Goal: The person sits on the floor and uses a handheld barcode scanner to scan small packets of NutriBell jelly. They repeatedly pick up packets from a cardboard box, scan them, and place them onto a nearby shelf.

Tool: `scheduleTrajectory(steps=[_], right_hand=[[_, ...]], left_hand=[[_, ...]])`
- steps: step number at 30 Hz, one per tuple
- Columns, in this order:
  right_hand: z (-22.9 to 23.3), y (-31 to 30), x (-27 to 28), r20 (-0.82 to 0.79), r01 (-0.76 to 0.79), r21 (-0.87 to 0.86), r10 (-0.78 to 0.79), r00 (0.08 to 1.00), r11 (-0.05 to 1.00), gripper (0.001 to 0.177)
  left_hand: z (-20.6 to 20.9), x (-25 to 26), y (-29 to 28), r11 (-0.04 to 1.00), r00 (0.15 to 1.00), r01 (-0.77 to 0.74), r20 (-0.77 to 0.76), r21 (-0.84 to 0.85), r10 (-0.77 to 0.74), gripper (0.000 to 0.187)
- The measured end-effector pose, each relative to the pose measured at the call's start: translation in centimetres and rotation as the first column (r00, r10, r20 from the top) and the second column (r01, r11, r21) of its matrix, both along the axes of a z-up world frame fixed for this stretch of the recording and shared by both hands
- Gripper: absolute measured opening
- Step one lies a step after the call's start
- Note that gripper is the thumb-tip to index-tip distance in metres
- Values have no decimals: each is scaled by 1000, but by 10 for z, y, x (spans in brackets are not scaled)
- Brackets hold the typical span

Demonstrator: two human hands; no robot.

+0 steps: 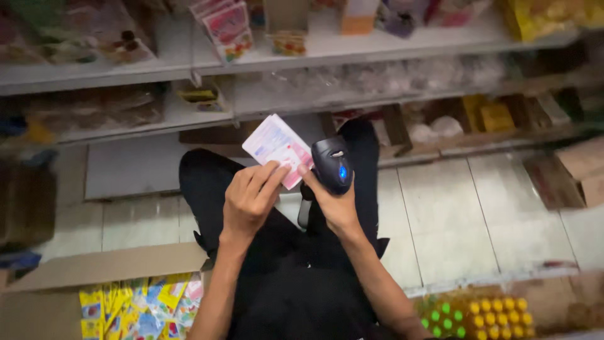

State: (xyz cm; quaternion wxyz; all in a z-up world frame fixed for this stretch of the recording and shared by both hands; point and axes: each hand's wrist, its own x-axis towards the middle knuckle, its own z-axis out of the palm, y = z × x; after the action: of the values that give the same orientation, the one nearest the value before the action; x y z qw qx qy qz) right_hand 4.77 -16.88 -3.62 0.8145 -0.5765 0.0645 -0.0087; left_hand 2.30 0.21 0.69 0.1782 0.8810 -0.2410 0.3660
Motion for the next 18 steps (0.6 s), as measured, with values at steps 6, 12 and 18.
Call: scheduleTrajectory(steps=[6, 12, 18], right_hand=[[40, 2, 57, 86, -189, 51, 184, 979, 981, 11], [62, -20, 96, 72, -364, -123, 374, 925, 923, 20], [42, -27, 114, 43, -179, 88, 175, 984, 980, 15]], left_hand=[[28, 63, 11, 981, 993, -85, 63, -174, 98, 41], [61, 142, 35, 910, 981, -181, -8, -374, 192, 37], [64, 188, 56, 863, 965, -261, -94, -433, 245, 24]])
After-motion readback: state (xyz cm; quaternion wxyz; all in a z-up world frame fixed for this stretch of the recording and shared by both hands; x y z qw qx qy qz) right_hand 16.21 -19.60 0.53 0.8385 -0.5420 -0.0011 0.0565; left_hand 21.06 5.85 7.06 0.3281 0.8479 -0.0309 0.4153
